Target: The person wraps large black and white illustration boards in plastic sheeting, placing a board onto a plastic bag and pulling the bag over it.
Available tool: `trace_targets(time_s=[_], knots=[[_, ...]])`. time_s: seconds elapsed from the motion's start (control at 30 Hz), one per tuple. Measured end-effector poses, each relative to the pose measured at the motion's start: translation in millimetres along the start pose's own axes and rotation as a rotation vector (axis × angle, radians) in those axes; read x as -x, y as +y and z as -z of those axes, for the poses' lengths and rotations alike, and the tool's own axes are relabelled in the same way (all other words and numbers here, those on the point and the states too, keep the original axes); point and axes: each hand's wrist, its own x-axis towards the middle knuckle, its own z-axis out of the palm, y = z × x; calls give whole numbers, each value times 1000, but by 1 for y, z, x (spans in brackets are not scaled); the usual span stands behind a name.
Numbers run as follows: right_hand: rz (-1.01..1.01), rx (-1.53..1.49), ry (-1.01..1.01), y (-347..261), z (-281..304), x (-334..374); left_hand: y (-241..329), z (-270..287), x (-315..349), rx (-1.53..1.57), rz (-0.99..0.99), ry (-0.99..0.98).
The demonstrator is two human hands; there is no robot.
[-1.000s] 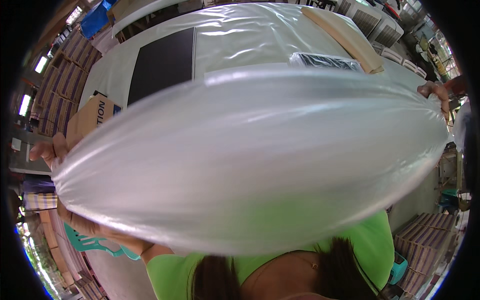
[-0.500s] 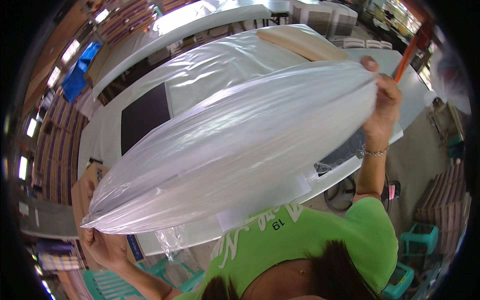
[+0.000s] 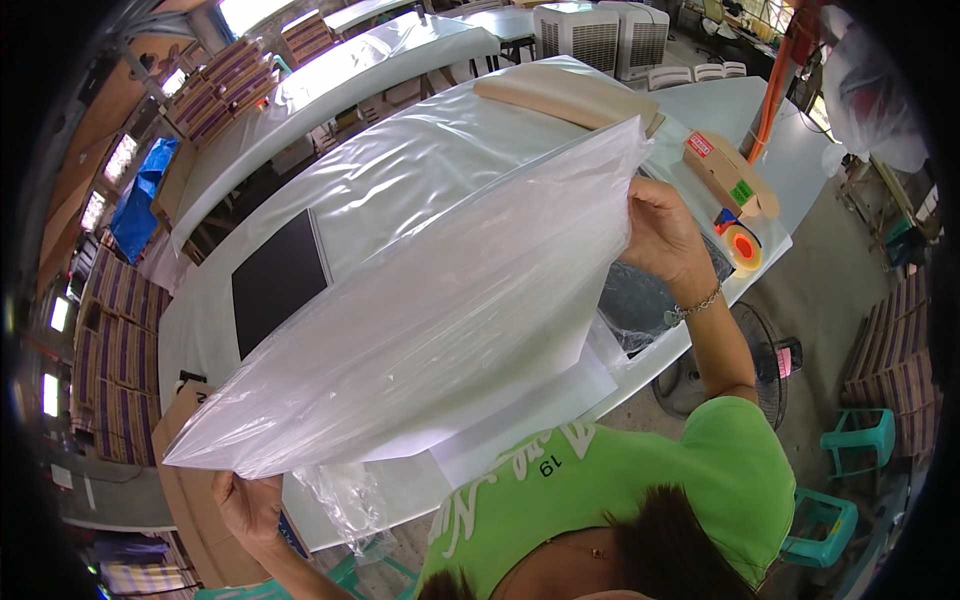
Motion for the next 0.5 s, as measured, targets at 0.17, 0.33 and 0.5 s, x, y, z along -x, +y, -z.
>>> trace_targets(time_s=[0.17, 0.33, 0.5], knots=[[14, -89, -82, -8, -6, 5, 0, -14, 4, -155, -29, -9], [-134, -89, -137, 10, 33, 4, -22, 14, -9, -166, 26, 65], [-123, -3, 41, 12, 11, 16, -27, 13, -2, -103, 22, 59]])
